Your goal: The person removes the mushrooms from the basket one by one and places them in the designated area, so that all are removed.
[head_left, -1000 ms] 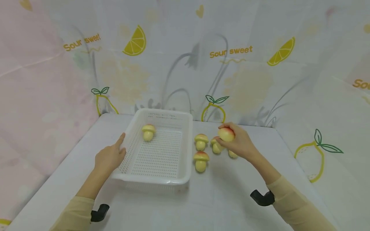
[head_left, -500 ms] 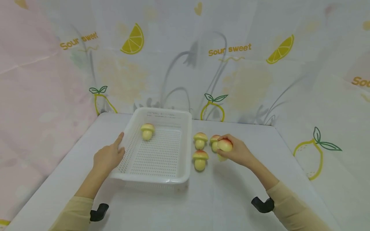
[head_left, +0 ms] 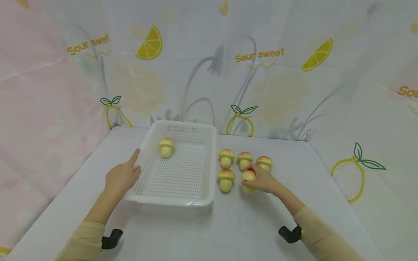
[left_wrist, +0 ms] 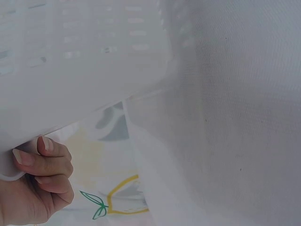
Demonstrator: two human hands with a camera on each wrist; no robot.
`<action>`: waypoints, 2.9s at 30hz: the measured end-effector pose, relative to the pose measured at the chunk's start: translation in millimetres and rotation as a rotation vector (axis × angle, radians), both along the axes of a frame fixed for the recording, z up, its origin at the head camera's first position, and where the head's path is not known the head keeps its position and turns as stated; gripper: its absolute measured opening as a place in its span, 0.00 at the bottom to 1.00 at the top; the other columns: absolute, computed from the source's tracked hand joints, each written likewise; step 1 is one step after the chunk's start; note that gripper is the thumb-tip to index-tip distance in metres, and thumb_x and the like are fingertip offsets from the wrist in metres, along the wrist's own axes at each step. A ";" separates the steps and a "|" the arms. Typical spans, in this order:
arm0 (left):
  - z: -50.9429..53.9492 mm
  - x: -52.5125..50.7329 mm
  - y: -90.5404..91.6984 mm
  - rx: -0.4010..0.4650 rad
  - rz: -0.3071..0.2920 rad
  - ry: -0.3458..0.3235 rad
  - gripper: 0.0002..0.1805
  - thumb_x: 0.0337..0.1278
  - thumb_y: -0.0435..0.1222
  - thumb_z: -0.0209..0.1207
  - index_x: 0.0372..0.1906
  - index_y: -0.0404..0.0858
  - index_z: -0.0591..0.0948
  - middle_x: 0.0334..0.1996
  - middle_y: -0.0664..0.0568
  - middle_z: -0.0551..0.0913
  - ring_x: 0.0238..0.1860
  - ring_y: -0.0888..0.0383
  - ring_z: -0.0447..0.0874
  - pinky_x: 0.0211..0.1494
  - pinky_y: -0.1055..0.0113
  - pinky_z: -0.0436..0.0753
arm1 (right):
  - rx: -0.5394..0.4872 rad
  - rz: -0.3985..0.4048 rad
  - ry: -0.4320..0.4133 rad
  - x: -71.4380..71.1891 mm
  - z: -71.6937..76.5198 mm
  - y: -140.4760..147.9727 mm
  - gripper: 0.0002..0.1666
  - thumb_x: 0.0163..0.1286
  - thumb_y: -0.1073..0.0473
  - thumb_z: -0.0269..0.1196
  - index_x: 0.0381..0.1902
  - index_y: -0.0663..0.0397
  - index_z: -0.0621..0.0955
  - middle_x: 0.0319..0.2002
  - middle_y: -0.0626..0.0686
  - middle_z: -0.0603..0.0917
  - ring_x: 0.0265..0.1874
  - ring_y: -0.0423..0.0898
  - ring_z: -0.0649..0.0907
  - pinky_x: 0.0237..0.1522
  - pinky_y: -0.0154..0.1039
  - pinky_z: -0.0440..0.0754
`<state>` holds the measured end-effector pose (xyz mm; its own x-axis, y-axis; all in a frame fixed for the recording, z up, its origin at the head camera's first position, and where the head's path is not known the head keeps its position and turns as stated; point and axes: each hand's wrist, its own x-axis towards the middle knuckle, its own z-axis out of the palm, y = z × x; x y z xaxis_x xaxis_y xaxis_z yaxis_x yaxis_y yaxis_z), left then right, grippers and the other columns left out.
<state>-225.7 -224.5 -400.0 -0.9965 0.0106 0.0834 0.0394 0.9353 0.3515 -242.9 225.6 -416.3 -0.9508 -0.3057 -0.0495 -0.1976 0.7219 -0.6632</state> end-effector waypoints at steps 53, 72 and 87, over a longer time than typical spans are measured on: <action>-2.0 -0.8 -0.6 -0.009 -0.005 0.017 0.32 0.67 0.40 0.44 0.74 0.35 0.56 0.09 0.52 0.62 0.12 0.59 0.56 0.14 0.67 0.62 | 0.056 -0.020 0.041 -7.9 -19.9 -2.2 0.25 0.59 0.53 0.68 0.47 0.67 0.76 0.41 0.58 0.79 0.39 0.52 0.77 0.42 0.47 0.76; -2.2 -0.6 -0.9 -0.010 -0.008 0.017 0.32 0.67 0.40 0.44 0.74 0.36 0.55 0.09 0.52 0.62 0.12 0.59 0.56 0.14 0.67 0.62 | 0.072 -0.054 -0.019 -6.7 -18.3 -4.5 0.34 0.59 0.50 0.68 0.53 0.70 0.73 0.48 0.62 0.78 0.47 0.56 0.77 0.49 0.52 0.75; -2.5 -1.2 -0.4 -0.017 0.001 0.013 0.32 0.68 0.40 0.44 0.74 0.36 0.55 0.10 0.51 0.63 0.13 0.58 0.58 0.15 0.66 0.63 | 0.065 -0.068 -0.037 -7.0 -15.5 -3.0 0.42 0.58 0.47 0.69 0.59 0.74 0.71 0.52 0.67 0.76 0.51 0.59 0.77 0.51 0.53 0.75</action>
<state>-226.8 -224.9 -402.5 -0.9953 0.0114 0.0957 0.0430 0.9412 0.3351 -249.9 222.6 -431.7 -0.9666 -0.2351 -0.1024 -0.1226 0.7744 -0.6207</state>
